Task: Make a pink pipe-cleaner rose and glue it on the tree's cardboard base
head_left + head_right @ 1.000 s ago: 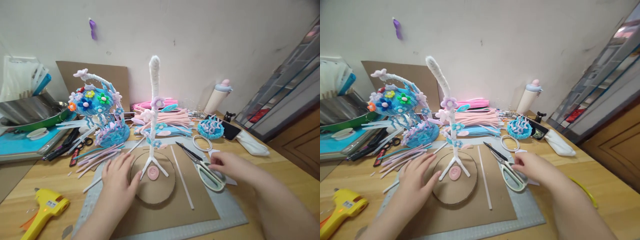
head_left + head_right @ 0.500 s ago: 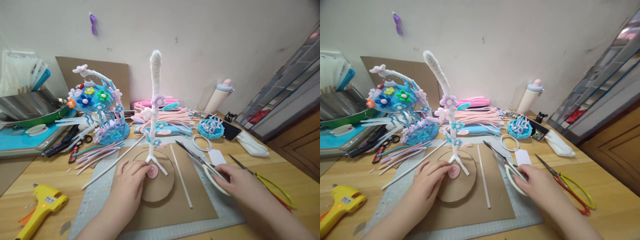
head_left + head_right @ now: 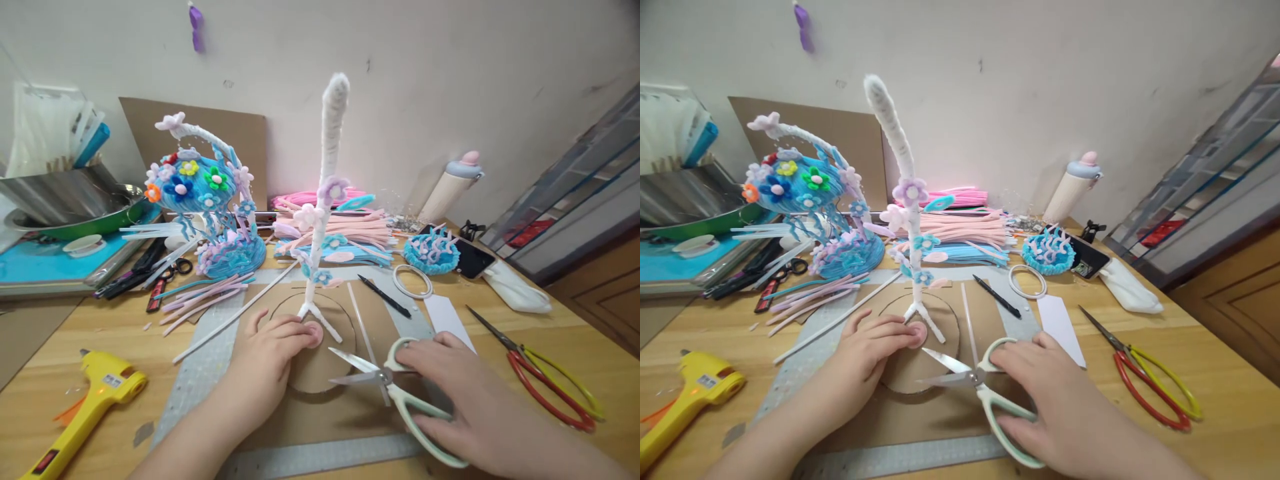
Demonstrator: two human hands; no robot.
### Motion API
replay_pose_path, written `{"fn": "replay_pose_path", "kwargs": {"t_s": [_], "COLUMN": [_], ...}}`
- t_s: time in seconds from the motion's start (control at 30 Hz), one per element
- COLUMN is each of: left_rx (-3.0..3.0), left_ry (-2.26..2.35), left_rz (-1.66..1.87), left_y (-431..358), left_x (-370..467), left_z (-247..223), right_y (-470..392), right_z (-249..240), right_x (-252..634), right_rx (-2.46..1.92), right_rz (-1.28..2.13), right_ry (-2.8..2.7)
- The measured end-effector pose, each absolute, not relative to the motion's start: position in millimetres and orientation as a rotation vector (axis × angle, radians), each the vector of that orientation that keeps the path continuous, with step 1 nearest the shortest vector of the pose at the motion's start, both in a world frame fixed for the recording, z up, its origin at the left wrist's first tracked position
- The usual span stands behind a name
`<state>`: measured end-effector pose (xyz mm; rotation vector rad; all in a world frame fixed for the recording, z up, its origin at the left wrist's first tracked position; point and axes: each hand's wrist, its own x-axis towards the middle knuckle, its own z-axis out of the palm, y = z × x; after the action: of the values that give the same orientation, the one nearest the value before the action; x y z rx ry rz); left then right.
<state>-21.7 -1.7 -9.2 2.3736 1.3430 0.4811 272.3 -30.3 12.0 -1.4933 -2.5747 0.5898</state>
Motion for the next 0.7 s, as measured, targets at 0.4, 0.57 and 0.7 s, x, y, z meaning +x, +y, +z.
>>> {"fn": "replay_pose_path", "kwargs": {"t_s": [0.4, 0.57, 0.7], "left_rx": [2.373, 2.380, 2.376], "left_ry": [1.311, 1.307, 1.316], "left_rz": [0.529, 0.546, 0.550], "left_y": [-2.8, -3.4, -4.0], "left_x": [-21.6, -21.9, -21.4], "left_z": [-11.9, -12.5, -11.7], "right_y": [-3.5, -0.5, 0.5], "right_z": [8.8, 8.8, 8.2], "right_x": [249.4, 250.1, 249.6], "right_rx": [-1.320, -1.313, -1.309], "right_rz": [0.452, 0.433, 0.411], "right_ry": [-2.785, -2.806, -2.809]}}
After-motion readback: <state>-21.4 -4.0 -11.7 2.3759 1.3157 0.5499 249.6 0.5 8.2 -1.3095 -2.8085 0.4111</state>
